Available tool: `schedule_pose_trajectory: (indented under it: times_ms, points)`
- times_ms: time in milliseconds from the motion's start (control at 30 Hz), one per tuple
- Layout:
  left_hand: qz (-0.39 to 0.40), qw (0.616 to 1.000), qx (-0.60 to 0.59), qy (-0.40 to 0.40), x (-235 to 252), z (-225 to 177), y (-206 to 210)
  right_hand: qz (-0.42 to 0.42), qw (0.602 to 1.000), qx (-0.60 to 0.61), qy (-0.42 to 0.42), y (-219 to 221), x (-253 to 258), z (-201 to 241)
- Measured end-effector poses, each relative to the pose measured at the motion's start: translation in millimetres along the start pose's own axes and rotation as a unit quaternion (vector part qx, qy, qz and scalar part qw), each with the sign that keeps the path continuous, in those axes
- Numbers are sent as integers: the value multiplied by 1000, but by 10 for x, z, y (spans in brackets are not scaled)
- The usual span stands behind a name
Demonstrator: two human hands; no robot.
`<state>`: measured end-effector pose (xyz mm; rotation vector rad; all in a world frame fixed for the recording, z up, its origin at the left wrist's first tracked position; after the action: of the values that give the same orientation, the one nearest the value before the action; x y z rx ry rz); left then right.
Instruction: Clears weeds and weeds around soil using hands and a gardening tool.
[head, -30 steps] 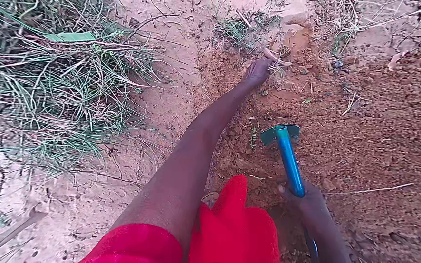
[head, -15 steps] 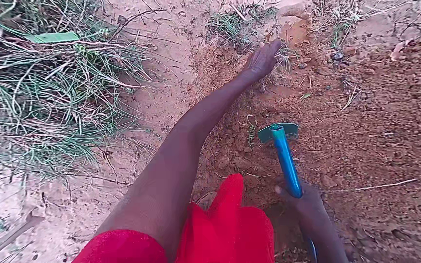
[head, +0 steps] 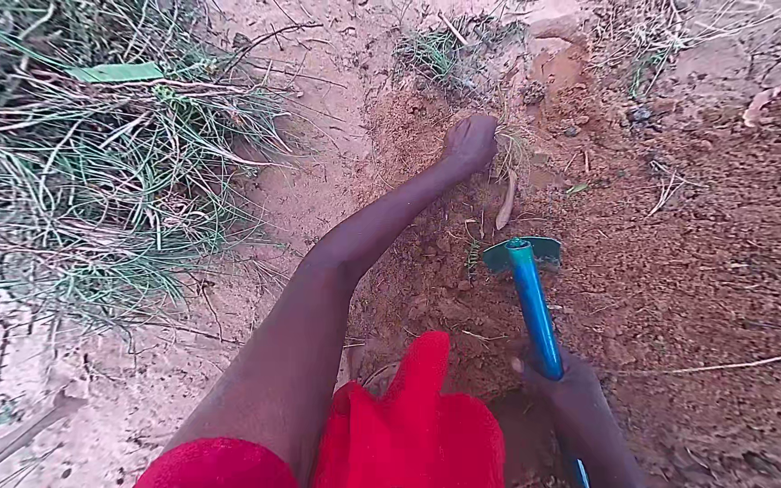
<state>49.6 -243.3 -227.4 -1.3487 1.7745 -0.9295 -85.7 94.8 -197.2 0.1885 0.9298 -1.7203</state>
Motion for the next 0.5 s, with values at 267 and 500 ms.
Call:
schedule_pose_trajectory:
  times_ms: [267, 500]
  points:
    - [-87, 994, -27, -52, 695, 48, 60, 12, 1000, 3, 8, 26, -10, 10]
    - [3, 984, -81, 161, 232, -333, 291, 12, 1000, -7, 5, 38, -31, 45]
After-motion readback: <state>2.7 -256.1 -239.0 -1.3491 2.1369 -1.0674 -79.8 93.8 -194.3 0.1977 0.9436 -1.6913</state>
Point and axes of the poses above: each hand's wrist, its own x-axis towards the middle knuckle, its own y-axis out of the palm, z = x × y, the point moved 10 cm from there along x, towards the middle knuckle, and after that the axes turned 14 degrees about -z, right-handed, at the moved point
